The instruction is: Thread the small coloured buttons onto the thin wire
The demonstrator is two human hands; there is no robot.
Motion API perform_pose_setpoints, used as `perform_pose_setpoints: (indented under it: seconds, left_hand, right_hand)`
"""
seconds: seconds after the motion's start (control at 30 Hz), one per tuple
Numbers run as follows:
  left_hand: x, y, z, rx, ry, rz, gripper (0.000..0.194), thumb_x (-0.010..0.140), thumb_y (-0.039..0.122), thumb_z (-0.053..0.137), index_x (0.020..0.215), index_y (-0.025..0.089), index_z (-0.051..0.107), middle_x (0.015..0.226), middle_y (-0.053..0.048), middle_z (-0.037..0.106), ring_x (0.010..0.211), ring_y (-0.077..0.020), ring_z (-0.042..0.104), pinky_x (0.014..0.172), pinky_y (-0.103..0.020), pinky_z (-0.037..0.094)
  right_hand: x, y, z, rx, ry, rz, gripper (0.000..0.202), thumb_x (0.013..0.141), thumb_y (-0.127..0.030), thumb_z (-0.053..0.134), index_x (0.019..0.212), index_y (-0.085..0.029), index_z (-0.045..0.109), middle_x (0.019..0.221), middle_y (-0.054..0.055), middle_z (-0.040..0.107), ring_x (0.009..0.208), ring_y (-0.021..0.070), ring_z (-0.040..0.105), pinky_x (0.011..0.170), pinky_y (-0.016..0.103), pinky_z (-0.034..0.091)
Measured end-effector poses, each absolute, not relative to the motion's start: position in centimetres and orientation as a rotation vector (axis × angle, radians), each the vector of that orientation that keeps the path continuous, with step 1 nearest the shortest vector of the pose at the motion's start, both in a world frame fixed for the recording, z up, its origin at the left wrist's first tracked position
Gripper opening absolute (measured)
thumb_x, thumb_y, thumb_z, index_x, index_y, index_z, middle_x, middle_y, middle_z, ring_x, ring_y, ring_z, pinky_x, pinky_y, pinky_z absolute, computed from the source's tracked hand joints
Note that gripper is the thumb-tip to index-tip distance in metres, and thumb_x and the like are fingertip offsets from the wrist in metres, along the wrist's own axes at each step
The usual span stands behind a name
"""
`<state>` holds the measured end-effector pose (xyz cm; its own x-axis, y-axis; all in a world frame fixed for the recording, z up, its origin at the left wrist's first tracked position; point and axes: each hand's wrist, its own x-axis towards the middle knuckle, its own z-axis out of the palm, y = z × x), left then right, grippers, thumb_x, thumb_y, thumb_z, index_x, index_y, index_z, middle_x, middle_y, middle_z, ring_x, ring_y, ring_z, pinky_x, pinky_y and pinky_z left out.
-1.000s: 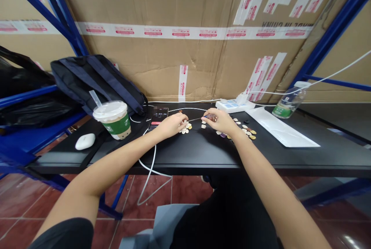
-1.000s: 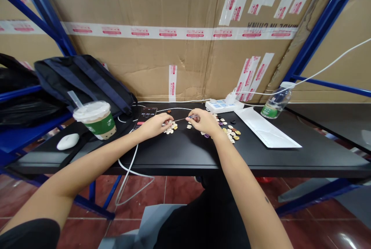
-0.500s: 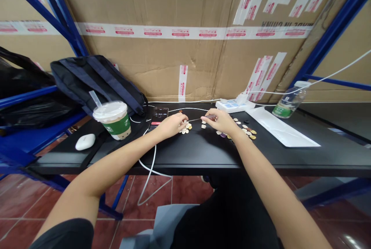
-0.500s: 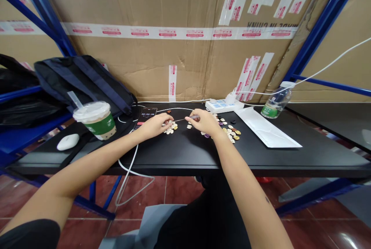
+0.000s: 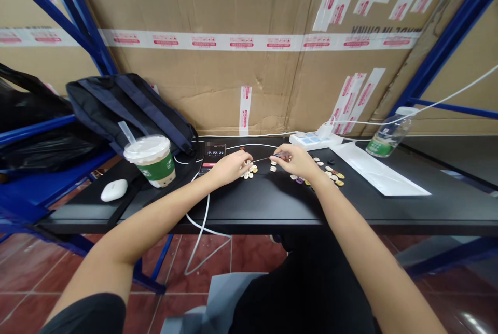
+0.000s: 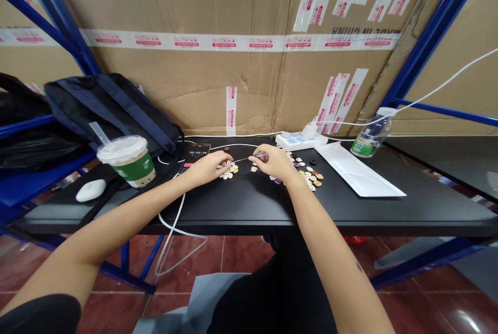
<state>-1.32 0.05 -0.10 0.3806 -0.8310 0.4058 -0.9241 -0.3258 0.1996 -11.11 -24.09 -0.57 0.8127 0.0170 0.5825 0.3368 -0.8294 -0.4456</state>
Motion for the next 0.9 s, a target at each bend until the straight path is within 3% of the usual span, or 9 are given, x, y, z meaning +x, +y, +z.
perform_pose_setpoints:
  seconds: [0.2,0.37,0.9]
  left_hand:
    - [-1.36,0.03,-0.04,2.258,-1.521,0.313,0.017,0.096,0.024,0.055,0.109,0.015,0.064,0.1,-0.008,0.066,0.09,-0.0198,0.064,0.083,-0.032,0.052]
    - [-1.29,-0.01,-0.1,2.257,-1.522,0.312,0.016,0.096,0.023,0.056,0.108,0.015,0.063,0.1,-0.008,0.066,0.09,-0.0194,0.064,0.082,-0.031,0.052]
    - [-1.27,0.01,-0.11,2.253,-1.518,0.324,0.017,0.096,0.026,0.055,0.108,0.017,0.063,0.1,-0.007,0.066,0.09,-0.0195,0.064,0.083,-0.032,0.052]
  right_hand:
    - [-11.19,-23.99,-0.5,-2.478,-0.229,-0.757,0.035,0.089,-0.052,0.06,0.075,-0.02,0.064,0.074,0.005,0.067,0.066,0.0178,0.058,0.065,0.032,0.044]
    - [-11.11,-24.06,-0.57,-2.452,-0.262,-0.778,0.028,0.087,-0.048,0.064,0.083,-0.02,0.066,0.075,0.004,0.066,0.062,0.0163,0.055,0.061,0.031,0.043]
    - [-11.31,-23.91,-0.39,-2.463,-0.246,-0.76,0.035,0.09,-0.053,0.059,0.078,-0.02,0.064,0.077,0.005,0.068,0.066,0.0181,0.058,0.064,0.032,0.045]
